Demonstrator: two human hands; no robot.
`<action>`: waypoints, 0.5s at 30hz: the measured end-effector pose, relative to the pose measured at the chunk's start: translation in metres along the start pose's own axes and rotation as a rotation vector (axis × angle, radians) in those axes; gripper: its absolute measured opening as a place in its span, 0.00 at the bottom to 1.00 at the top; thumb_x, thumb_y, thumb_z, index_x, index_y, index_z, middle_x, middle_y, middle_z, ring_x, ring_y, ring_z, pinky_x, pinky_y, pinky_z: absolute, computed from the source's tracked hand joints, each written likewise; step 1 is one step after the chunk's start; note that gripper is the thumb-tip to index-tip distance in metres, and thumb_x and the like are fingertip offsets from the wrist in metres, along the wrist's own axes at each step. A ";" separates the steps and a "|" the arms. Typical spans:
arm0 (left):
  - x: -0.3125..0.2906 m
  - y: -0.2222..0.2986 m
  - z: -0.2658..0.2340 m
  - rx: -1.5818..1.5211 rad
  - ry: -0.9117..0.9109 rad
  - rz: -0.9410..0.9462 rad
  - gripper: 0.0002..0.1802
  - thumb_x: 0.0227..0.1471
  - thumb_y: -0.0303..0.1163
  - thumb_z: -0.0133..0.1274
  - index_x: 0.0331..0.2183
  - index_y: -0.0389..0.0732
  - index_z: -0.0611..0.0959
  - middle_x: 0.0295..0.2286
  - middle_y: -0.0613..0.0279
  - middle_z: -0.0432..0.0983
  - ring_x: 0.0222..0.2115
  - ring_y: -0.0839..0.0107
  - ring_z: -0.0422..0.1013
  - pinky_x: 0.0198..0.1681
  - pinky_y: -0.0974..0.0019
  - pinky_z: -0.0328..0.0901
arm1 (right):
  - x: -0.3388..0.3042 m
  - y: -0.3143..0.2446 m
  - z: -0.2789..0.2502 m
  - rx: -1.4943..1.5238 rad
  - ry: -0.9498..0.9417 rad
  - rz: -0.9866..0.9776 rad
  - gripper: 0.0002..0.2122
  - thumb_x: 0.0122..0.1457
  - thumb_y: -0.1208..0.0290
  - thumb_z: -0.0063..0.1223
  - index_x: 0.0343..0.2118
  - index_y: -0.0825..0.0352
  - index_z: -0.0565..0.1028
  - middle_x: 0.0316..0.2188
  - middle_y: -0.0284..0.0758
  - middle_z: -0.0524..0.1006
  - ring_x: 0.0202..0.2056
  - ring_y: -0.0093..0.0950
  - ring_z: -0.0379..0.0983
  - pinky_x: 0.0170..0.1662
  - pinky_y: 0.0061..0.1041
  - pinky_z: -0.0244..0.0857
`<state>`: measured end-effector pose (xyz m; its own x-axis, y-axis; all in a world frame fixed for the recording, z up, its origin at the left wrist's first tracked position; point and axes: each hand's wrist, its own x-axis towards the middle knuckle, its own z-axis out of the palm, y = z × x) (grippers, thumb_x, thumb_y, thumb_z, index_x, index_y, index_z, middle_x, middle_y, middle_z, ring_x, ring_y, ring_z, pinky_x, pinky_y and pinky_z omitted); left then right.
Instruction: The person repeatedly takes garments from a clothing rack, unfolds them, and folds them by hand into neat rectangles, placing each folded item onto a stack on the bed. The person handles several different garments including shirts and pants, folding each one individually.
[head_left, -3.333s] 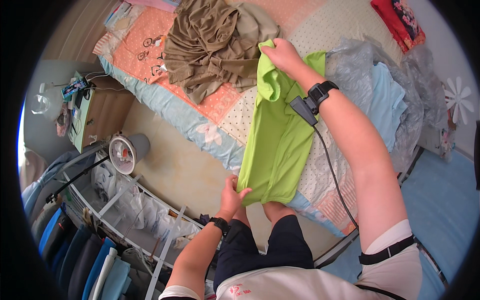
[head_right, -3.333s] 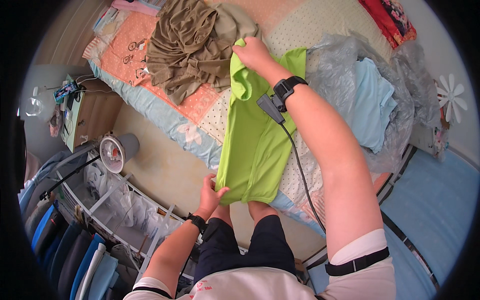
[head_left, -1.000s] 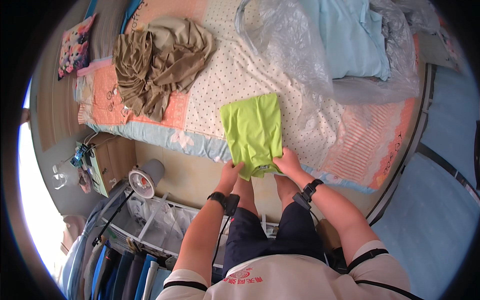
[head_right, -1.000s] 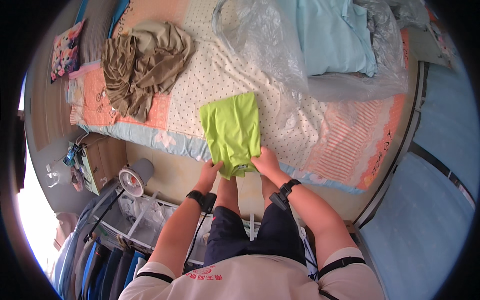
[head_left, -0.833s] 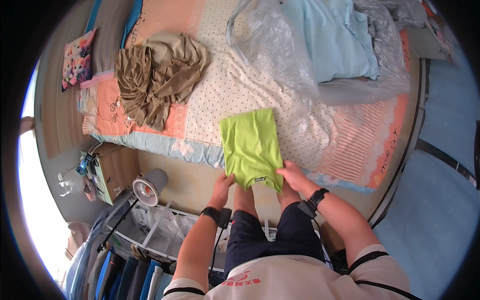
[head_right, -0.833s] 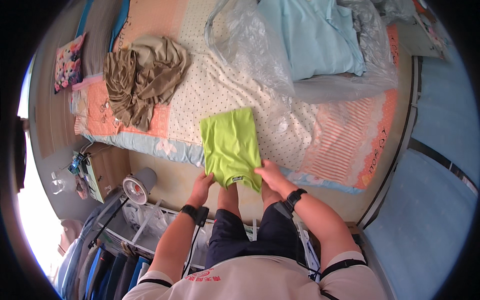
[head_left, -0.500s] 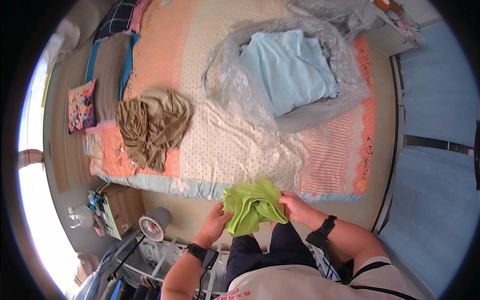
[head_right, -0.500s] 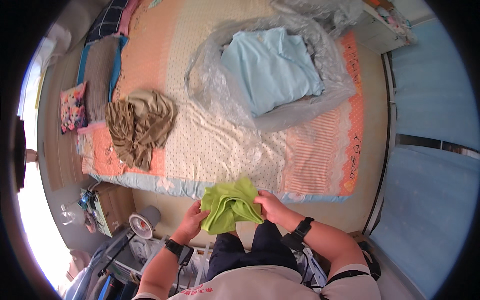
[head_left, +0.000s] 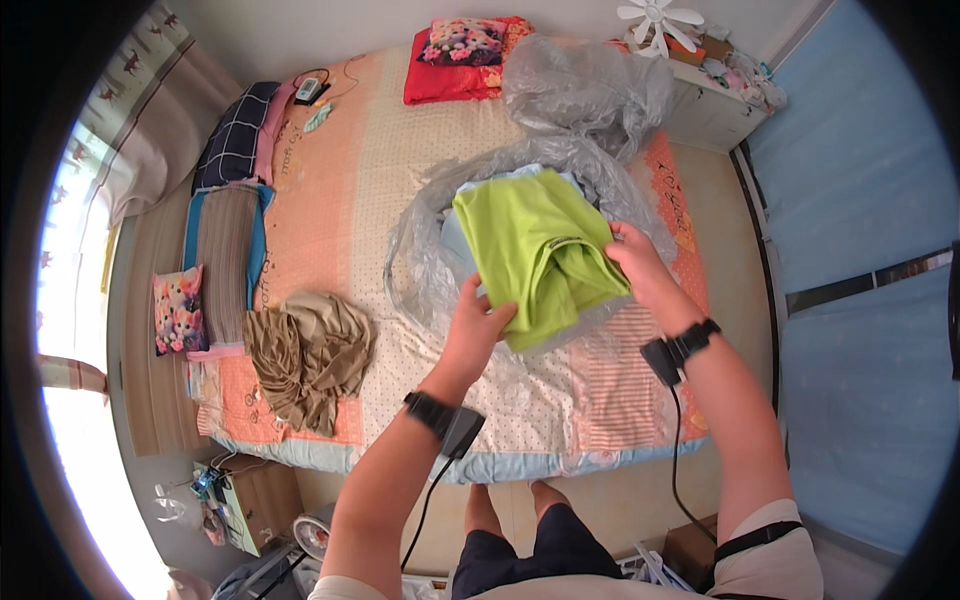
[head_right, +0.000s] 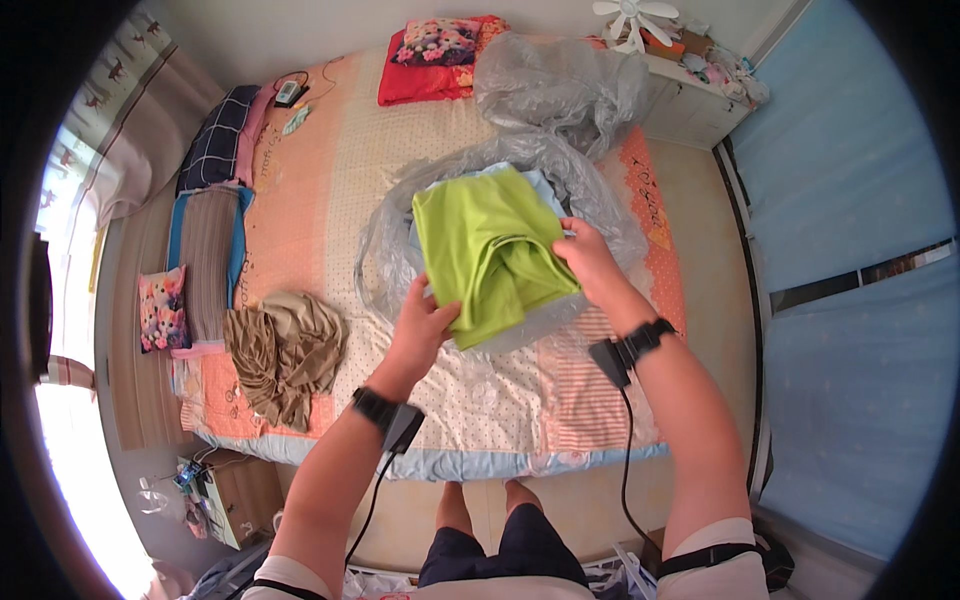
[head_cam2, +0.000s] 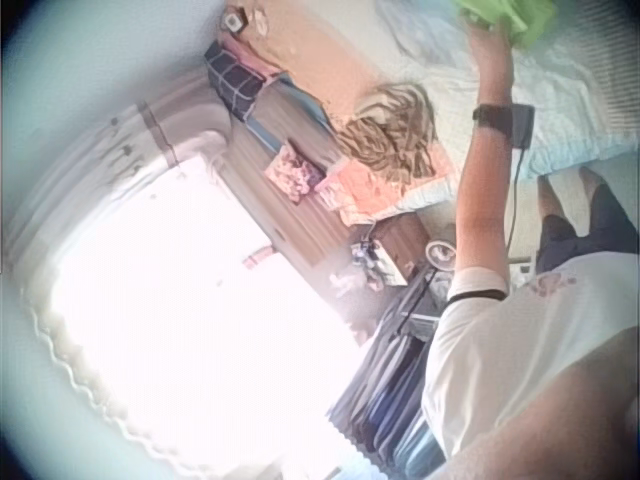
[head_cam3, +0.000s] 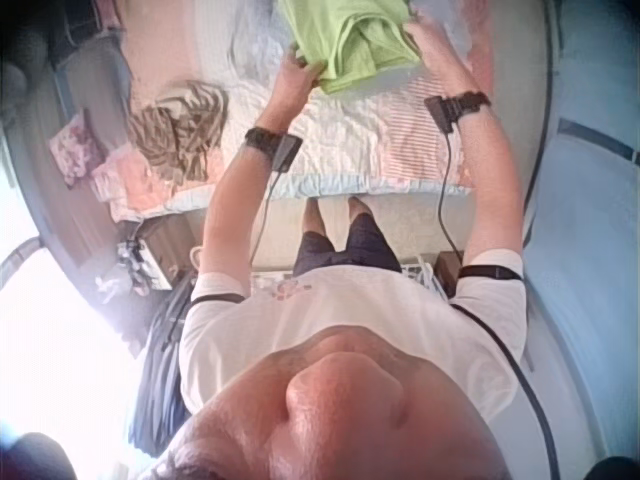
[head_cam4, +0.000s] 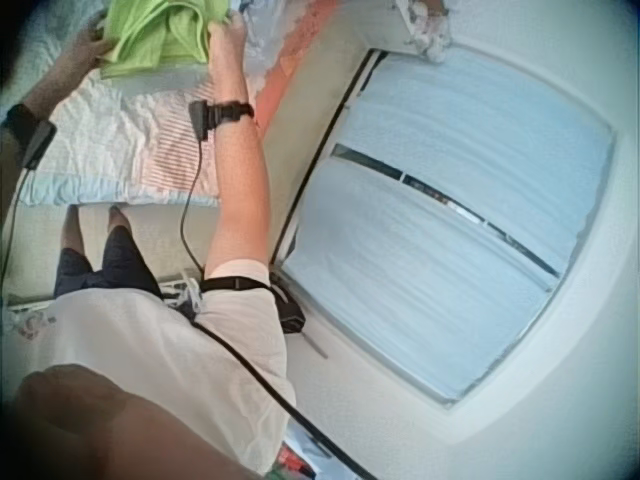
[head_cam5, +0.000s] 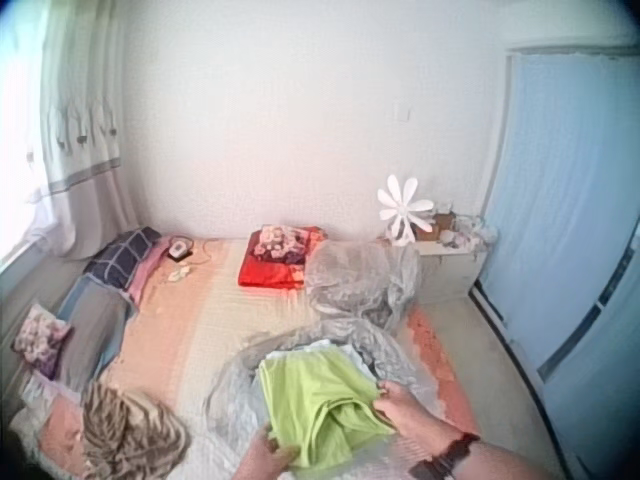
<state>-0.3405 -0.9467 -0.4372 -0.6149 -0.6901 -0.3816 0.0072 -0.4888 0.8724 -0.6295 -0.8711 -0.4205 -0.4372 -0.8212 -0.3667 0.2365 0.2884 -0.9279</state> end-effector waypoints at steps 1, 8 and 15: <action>0.022 -0.013 0.004 -0.047 -0.007 -0.049 0.40 0.61 0.19 0.53 0.67 0.35 0.53 0.49 0.48 0.76 0.44 0.61 0.78 0.47 0.62 0.76 | 0.023 0.011 -0.013 -0.218 0.076 -0.059 0.21 0.56 0.79 0.53 0.54 0.74 0.71 0.40 0.44 0.81 0.41 0.34 0.81 0.45 0.32 0.74; 0.028 -0.122 -0.044 -0.035 0.053 -0.326 0.43 0.60 0.25 0.58 0.68 0.36 0.52 0.45 0.43 0.78 0.38 0.57 0.81 0.40 0.61 0.78 | 0.042 0.155 -0.083 -1.027 0.194 -0.148 0.16 0.54 0.70 0.57 0.46 0.68 0.77 0.41 0.50 0.81 0.45 0.49 0.78 0.49 0.42 0.72; -0.141 -0.175 -0.182 0.431 0.271 -0.601 0.27 0.58 0.30 0.57 0.58 0.36 0.73 0.38 0.55 0.82 0.32 0.67 0.79 0.33 0.64 0.74 | -0.122 0.249 -0.074 -1.226 -0.348 0.012 0.09 0.51 0.67 0.57 0.27 0.70 0.80 0.26 0.54 0.79 0.33 0.54 0.78 0.36 0.49 0.72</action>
<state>-0.1116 -0.8614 -0.5916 -0.2021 -0.5066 -0.8381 -0.6061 -0.6075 0.5134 -0.5815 -0.6625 -0.6114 -0.1467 -0.8469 -0.5112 -0.7960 0.4078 -0.4472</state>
